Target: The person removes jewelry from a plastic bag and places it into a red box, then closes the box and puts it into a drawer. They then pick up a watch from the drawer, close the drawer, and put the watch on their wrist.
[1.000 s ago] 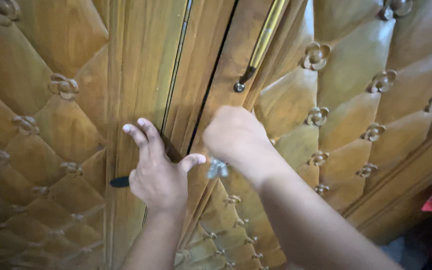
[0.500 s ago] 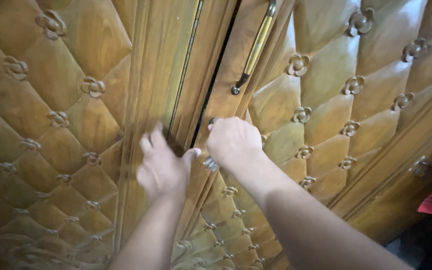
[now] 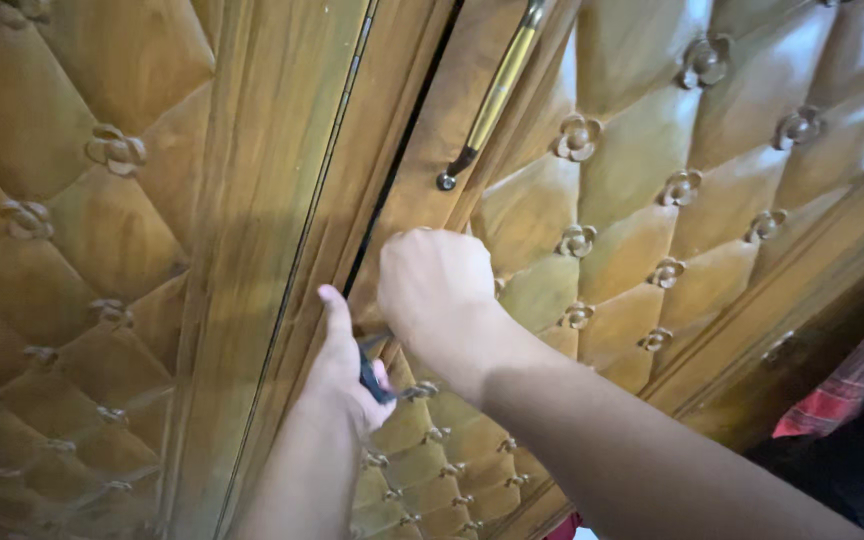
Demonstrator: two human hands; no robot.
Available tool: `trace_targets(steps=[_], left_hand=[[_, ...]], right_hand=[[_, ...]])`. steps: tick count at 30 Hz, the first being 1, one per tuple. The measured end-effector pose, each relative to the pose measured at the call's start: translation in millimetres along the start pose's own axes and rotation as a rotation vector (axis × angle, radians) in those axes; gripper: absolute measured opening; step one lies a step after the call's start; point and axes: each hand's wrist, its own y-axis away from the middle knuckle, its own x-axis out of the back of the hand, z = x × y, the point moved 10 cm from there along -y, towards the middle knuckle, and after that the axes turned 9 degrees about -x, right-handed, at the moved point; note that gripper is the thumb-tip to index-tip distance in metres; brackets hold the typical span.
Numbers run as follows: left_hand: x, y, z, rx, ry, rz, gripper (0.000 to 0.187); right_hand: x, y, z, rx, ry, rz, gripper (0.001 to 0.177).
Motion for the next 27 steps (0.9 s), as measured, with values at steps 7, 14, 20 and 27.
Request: trace_targets(steps=[7, 14, 20, 27], left_hand=[[-42.1, -6.8, -5.1, -0.089, -0.001, -0.169, 0.067], [-18.5, -24.5, -17.7, -0.127, -0.042, 0.198, 0.065], [-18.8, -42.5, -28.4, -0.135, 0.010, 0.155, 0.052], [-30.6, -74.7, -33.4, -0.141, 0.083, -0.136, 0.040]], right_hand=[[-10.4, -3.3, 4.7, -0.128, -0.063, -0.179, 0.042], [-25.7, -29.2, 14.2, 0.058, -0.175, -0.005, 0.025], [-130.2, -9.1, 17.6, -0.605, -2.135, -0.659, 0.034], [-142.6, -6.1, -8.4, -0.689, -2.662, -0.602, 0.026]])
